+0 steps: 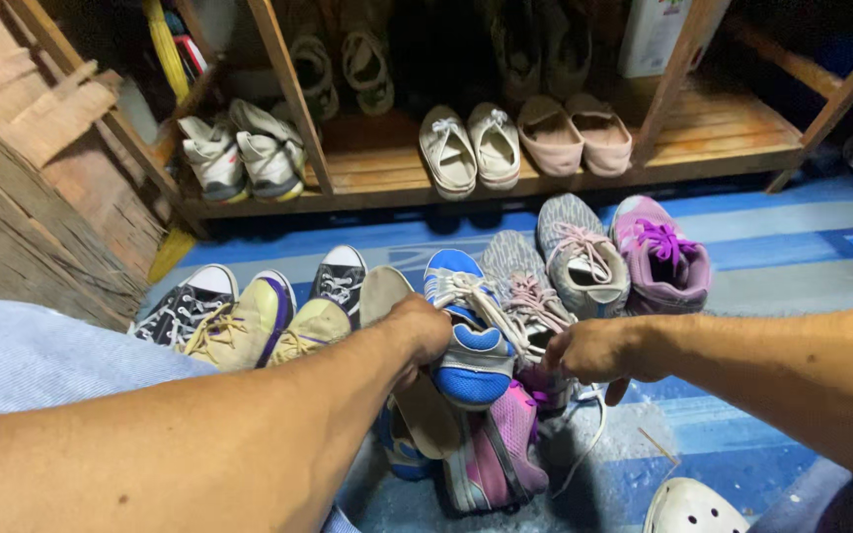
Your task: The person removes a pair of white sneakers from a wooden shoe rack and places them on the floor. They then pick up a blue sneaker, remove its laces, and place the shoe back on the floor among other shoes.
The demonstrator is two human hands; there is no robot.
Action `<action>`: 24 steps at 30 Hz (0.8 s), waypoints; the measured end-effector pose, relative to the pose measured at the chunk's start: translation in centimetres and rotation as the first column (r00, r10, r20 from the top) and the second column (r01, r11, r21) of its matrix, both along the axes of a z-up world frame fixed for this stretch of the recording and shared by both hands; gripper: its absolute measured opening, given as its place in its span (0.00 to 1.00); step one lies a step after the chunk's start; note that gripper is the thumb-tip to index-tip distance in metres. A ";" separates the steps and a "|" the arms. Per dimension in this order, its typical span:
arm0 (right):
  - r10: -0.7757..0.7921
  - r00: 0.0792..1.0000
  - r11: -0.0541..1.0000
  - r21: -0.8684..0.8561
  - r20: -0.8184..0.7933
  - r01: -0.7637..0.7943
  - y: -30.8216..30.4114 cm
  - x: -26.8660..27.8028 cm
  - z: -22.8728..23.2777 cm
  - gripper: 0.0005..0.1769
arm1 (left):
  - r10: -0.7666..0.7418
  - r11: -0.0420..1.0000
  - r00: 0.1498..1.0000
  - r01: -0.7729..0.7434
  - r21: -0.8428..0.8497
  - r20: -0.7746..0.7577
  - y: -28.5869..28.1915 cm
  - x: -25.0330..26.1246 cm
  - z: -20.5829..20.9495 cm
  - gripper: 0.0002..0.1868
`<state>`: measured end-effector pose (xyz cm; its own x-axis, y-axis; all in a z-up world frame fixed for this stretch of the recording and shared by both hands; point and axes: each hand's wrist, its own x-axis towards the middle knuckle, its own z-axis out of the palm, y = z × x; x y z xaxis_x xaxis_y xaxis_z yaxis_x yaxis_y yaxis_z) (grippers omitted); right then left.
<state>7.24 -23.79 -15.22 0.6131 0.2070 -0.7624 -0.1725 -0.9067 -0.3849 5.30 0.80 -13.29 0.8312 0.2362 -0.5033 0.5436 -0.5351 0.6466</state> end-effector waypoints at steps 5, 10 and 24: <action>-0.118 0.948 0.984 0.162 0.297 0.071 0.2 1.6 -1.0 0.11 | -0.043 0.997 0.999 0.044 0.068 -0.014 -0.8 -0.1 -0.8 0.23; -0.282 0.926 0.930 0.309 0.251 0.199 -0.4 3.6 1.7 0.12 | -0.088 0.993 0.996 0.090 0.081 -0.022 -2.3 -0.4 -0.9 0.25; -0.229 0.939 0.960 0.217 0.258 0.174 0.4 3.8 -0.7 0.16 | -0.083 0.992 0.997 0.083 0.090 -0.003 -0.7 -1.9 -1.3 0.29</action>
<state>11.06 -23.42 -15.89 0.8385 0.1800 -0.5142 -0.2051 -0.7701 -0.6041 3.35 0.09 -14.63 0.8501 0.2110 -0.4825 0.4946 -0.6343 0.5941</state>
